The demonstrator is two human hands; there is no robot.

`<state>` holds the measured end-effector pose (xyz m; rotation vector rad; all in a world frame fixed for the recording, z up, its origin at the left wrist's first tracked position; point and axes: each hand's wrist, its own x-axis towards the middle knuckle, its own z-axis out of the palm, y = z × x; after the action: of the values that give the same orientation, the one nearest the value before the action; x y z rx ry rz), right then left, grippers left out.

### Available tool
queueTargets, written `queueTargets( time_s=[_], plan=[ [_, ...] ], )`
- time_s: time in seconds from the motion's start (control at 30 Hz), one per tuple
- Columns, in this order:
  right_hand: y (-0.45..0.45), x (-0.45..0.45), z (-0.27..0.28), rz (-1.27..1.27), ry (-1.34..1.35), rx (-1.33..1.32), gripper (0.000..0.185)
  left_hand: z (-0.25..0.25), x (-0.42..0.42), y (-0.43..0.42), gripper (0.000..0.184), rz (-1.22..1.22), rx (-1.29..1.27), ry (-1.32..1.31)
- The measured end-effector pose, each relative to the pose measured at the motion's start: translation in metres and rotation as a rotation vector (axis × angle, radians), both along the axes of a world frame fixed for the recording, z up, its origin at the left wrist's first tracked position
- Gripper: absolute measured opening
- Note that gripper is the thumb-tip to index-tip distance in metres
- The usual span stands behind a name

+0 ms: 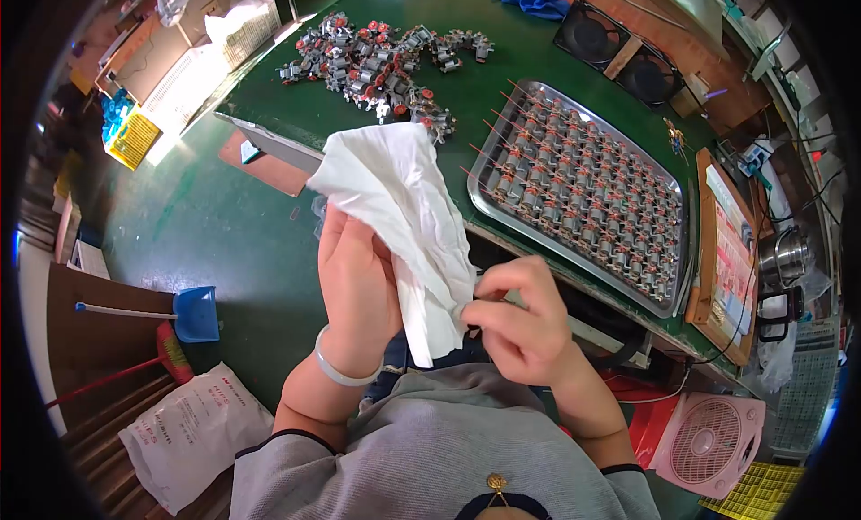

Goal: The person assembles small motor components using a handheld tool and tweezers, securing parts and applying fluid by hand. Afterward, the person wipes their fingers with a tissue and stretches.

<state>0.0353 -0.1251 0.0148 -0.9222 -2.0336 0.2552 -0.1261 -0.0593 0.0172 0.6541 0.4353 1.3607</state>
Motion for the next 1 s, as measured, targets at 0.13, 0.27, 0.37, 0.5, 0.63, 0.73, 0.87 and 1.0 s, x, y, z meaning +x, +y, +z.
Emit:
queueTargets(
  time_s=[0.13, 0.27, 0.37, 0.5, 0.63, 0.73, 0.87, 1.0],
  plan=[
    [-0.005, -0.002, 0.009, -0.056, 0.874, -0.617, 0.041, 0.005, 0.01, -0.004, 0.019, 0.094, 0.083, 0.179],
    [0.011, -0.01, 0.008, -0.018, 0.773, -0.555, 0.028, 0.003, 0.022, -0.01, 0.019, 0.153, 0.176, 0.313],
    [0.014, -0.017, 0.008, -0.178, 0.644, -0.346, 0.017, 0.0, 0.02, -0.012, 0.028, 0.126, 0.21, 0.403],
    [0.015, -0.033, 0.006, -0.144, 0.719, -0.237, 0.014, 0.0, 0.025, -0.015, 0.06, 0.015, 0.46, 0.5],
    [0.009, -0.021, 0.009, -0.091, 0.891, -0.314, 0.015, 0.008, 0.012, -0.012, 0.028, -0.181, 0.093, 0.359],
    [0.006, -0.007, 0.011, -0.144, 0.887, -0.286, 0.015, 0.005, -0.004, -0.009, 0.023, -0.159, 0.281, 0.627],
    [0.0, 0.009, 0.008, -0.198, 0.904, -0.228, 0.014, 0.001, -0.026, -0.004, 0.022, -0.218, 0.203, 0.632],
    [0.0, 0.001, 0.01, -0.151, 0.964, -0.332, 0.038, -0.003, -0.021, -0.008, 0.023, -0.04, 0.365, 0.736]
  ],
)
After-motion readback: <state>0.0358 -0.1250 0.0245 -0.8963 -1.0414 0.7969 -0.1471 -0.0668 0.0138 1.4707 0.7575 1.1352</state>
